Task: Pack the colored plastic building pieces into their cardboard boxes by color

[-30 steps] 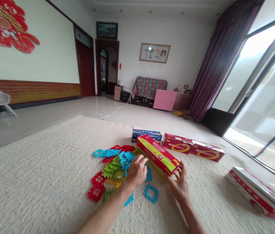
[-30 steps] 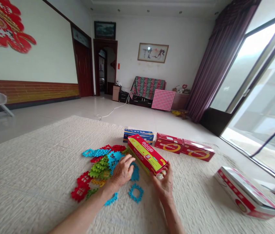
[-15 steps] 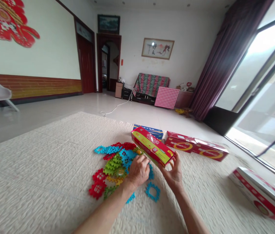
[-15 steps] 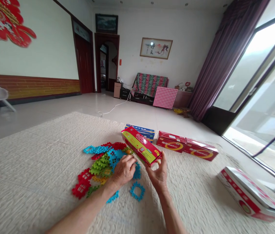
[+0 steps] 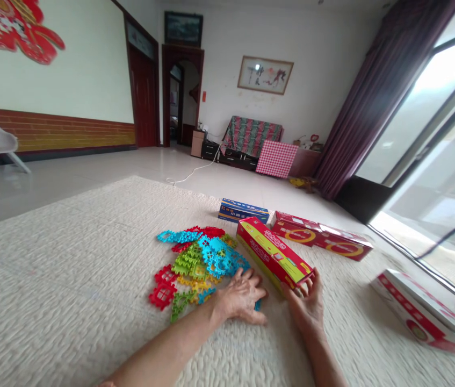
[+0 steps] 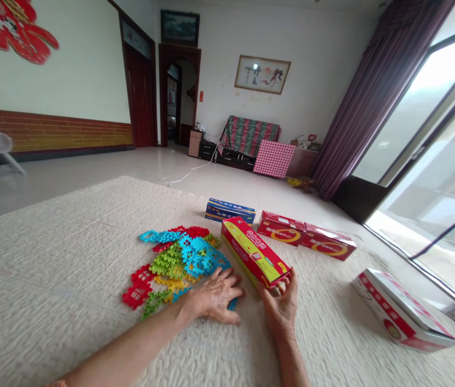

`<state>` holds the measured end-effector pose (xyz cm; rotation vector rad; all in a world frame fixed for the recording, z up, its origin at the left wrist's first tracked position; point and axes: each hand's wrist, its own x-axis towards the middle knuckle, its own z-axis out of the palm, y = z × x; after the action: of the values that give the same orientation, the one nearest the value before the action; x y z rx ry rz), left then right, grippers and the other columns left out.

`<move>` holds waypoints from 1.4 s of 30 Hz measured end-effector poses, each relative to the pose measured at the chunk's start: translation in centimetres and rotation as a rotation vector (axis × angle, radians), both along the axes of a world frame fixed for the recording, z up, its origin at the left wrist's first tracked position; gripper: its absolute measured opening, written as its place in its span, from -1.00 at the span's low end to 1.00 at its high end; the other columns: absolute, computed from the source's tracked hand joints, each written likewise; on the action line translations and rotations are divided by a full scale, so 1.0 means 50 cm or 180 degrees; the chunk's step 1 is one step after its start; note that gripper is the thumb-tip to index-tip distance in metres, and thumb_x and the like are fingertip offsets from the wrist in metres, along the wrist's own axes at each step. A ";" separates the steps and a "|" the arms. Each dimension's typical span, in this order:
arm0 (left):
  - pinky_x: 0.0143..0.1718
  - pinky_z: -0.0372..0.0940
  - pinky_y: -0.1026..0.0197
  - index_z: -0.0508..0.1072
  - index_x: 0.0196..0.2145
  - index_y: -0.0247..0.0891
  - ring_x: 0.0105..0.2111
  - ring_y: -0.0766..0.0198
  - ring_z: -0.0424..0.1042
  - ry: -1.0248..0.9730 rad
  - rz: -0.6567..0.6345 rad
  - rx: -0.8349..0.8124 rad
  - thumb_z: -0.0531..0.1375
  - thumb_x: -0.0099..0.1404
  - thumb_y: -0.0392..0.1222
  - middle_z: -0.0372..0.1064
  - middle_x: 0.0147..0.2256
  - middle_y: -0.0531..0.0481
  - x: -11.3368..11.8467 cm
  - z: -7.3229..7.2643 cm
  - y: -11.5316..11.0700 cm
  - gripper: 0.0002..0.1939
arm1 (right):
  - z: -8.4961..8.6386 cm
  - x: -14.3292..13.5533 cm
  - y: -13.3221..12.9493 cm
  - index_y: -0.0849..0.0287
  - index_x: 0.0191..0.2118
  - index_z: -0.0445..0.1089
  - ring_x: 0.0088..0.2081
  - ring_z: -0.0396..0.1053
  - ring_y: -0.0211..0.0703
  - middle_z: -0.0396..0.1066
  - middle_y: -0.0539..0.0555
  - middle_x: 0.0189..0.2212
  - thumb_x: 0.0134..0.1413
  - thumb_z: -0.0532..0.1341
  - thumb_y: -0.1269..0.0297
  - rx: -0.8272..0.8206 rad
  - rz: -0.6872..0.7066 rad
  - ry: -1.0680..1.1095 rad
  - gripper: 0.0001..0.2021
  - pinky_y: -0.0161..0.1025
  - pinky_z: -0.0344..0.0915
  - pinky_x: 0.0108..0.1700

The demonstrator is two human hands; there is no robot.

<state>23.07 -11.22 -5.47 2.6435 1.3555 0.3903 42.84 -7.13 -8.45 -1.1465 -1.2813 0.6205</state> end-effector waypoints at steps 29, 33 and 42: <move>-0.04 0.25 0.05 0.52 -0.13 -0.14 -0.11 0.04 0.43 0.0292 0.0936 0.0018 0.26 0.08 0.10 0.50 -0.21 -0.08 -0.154 0.069 0.048 -0.56 | 0.008 -0.066 -0.001 -0.01 0.33 -0.20 0.02 0.40 0.09 0.13 0.28 0.21 -0.09 0.37 0.06 -0.0286 0.1295 0.0463 -0.05 -0.01 0.41 -0.02; 0.05 0.20 0.00 0.46 -0.02 -0.07 0.00 0.02 0.37 0.0312 0.0318 -0.0222 0.27 0.04 0.19 0.43 -0.05 -0.06 -0.120 0.054 -0.004 -0.43 | 0.003 -0.059 0.000 -0.02 0.34 -0.19 -0.04 0.45 0.06 0.17 0.25 0.19 -0.05 0.35 0.06 -0.0217 0.1336 0.0366 -0.07 -0.05 0.43 -0.07; 0.08 0.15 -0.03 0.43 -0.02 -0.13 0.07 0.05 0.30 0.0229 0.0302 0.0638 0.15 0.28 0.00 0.34 0.08 -0.10 -0.203 -0.009 -0.082 -0.65 | 0.005 -0.049 0.013 -0.03 0.32 -0.13 0.08 0.37 0.10 0.22 0.19 0.18 -0.02 0.31 0.04 -0.0239 0.1441 0.0416 -0.14 -0.07 0.43 -0.05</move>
<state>12.91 -15.32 -5.94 2.7842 1.5438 0.4702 40.39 -6.50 -8.19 -0.8602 -1.4229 1.0669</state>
